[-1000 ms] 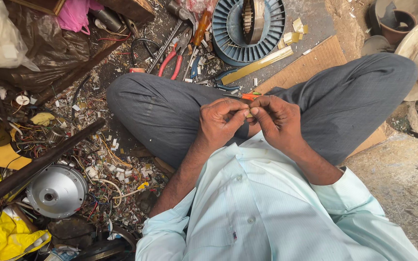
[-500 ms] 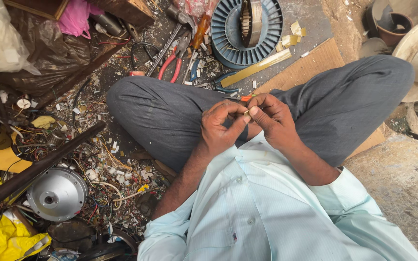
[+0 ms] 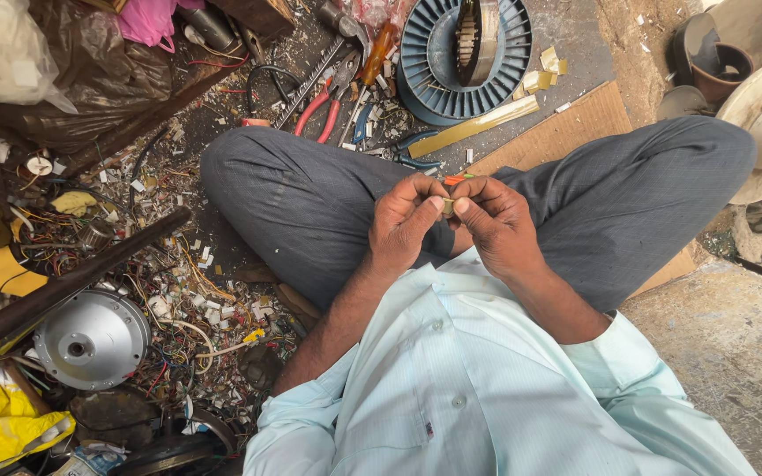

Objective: The person sits on the floor and inserts small rectangular pieces into the slots of a cylindrical electrical component. They use orange-handled scissors to trim the pieces and place them into the component's slots.

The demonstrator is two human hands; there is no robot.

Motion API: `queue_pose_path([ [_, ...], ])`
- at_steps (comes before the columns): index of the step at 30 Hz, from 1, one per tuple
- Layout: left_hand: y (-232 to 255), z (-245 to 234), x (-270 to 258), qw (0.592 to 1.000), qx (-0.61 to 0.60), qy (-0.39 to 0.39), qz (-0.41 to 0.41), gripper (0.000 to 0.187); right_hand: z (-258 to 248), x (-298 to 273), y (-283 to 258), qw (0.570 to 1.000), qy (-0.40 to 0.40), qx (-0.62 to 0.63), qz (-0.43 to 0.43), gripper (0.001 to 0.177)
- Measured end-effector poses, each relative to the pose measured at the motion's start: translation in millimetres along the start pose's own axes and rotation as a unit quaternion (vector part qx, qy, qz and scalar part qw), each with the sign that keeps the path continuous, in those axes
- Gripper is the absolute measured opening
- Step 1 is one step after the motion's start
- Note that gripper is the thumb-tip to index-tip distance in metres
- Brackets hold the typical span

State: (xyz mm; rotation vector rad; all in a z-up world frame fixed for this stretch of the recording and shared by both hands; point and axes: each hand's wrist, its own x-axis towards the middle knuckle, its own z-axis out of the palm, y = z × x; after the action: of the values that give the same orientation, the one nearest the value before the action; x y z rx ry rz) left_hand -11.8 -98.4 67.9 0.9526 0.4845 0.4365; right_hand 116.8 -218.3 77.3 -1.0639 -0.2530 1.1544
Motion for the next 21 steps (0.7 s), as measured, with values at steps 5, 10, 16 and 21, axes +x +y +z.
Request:
queue_pose_path([
  [5, -9, 0, 2, 1.0, 0.008, 0.012, -0.014, 0.008, 2, 2, -4, 0.988, -0.005, -0.137, -0.075, 0.011],
  [10, -2, 17, 4, 0.998, 0.046, 0.019, 0.048, 0.011, 2, 1, -5, 0.981, 0.006, -0.162, -0.107, 0.007],
  [16, 0, 9, 2, 0.996, -0.077, 0.001, -0.046, 0.009, -14, 2, -7, 0.991, -0.045, -0.11, -0.054, 0.006],
  [21, 8, 10, 3, 0.987, 0.152, 0.044, 0.014, 0.006, -17, 3, -8, 0.973, -0.05, -0.215, -0.061, 0.008],
])
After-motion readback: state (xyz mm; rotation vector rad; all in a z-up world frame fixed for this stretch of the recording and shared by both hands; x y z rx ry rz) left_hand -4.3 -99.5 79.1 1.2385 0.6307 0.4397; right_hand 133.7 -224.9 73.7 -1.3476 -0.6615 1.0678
